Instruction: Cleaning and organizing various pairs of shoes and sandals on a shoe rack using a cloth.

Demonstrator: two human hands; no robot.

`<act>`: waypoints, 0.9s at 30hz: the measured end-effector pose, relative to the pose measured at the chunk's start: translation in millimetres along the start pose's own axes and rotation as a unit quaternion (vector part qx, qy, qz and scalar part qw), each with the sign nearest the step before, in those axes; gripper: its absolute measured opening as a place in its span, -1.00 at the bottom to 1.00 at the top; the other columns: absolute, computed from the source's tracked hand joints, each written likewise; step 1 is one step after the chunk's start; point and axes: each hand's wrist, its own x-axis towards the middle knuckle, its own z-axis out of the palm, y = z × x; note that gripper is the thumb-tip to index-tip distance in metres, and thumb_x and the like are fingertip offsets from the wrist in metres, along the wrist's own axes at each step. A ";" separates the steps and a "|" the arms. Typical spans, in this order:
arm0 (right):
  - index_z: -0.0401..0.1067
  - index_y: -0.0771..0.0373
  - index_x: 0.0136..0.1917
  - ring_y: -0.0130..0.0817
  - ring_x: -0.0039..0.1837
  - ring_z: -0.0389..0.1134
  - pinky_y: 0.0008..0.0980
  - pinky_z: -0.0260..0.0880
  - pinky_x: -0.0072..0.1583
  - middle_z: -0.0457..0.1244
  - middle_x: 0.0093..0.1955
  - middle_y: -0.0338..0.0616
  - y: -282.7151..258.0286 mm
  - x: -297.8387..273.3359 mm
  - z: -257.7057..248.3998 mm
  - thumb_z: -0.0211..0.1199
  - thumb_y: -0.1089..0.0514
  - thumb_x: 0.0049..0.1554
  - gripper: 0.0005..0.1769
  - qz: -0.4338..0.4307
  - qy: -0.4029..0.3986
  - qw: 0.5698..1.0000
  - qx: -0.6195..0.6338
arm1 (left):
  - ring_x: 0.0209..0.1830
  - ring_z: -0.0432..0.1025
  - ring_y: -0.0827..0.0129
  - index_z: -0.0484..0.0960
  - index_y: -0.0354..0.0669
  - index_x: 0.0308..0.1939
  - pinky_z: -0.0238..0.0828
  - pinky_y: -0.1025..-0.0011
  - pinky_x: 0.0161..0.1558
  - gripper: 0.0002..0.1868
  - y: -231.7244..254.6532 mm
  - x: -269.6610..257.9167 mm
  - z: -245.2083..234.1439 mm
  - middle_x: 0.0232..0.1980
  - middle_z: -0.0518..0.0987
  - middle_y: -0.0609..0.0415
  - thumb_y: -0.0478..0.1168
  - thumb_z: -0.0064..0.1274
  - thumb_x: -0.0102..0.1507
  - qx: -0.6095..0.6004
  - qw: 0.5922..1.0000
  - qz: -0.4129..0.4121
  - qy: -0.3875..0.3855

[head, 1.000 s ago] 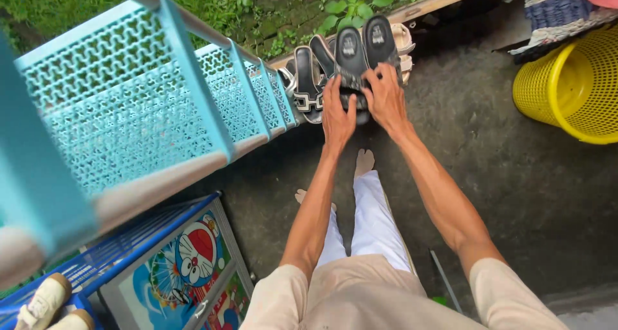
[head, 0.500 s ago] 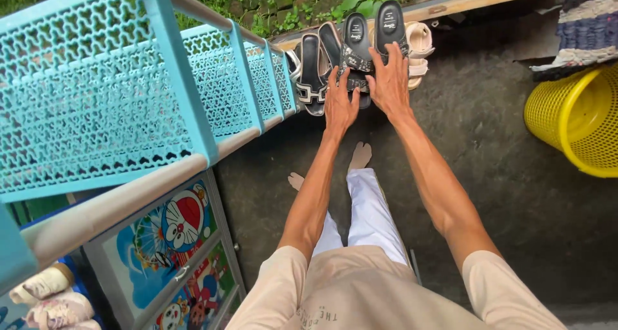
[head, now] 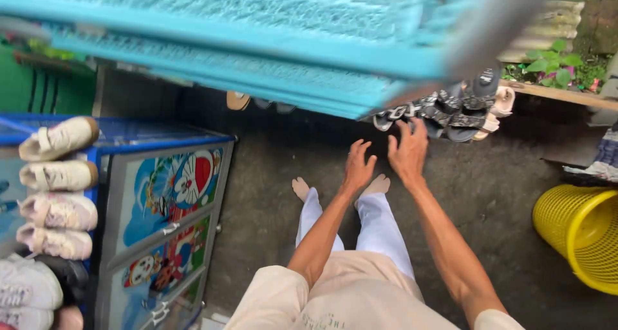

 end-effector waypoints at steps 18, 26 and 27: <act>0.33 0.18 0.26 -0.12 0.06 0.47 -0.11 0.57 0.10 0.32 0.12 -0.03 -105.9 70.0 401.2 0.32 0.01 0.18 -0.56 0.554 -0.137 0.622 0.536 | 0.28 0.42 0.08 0.31 -0.42 0.37 0.43 0.24 0.17 -0.36 -361.8 160.5 -160.5 0.30 0.47 -0.22 -0.07 0.15 0.37 -0.281 0.908 -0.211 0.228; 0.37 0.10 0.05 -0.31 -0.01 0.40 -0.26 0.49 0.06 0.29 0.02 -0.19 -101.4 54.8 369.5 0.34 -0.07 0.21 -0.71 0.502 -0.129 0.663 0.540 | -0.17 0.67 0.15 0.51 -0.49 0.07 0.63 0.36 -0.19 -0.67 -324.8 168.7 -175.4 -0.06 0.66 -0.17 -0.25 0.10 0.35 -0.532 0.797 -0.261 0.115; 0.39 0.08 0.02 -0.37 -0.03 0.41 -0.30 0.50 0.06 0.32 0.01 -0.25 -110.2 49.5 354.1 0.31 -0.06 0.21 -0.76 0.467 -0.127 0.671 0.561 | -0.15 0.68 0.15 0.52 -0.48 0.04 0.64 0.36 -0.17 -0.72 -312.7 160.9 -181.7 -0.05 0.65 -0.18 -0.28 0.08 0.36 -0.530 0.806 -0.241 0.105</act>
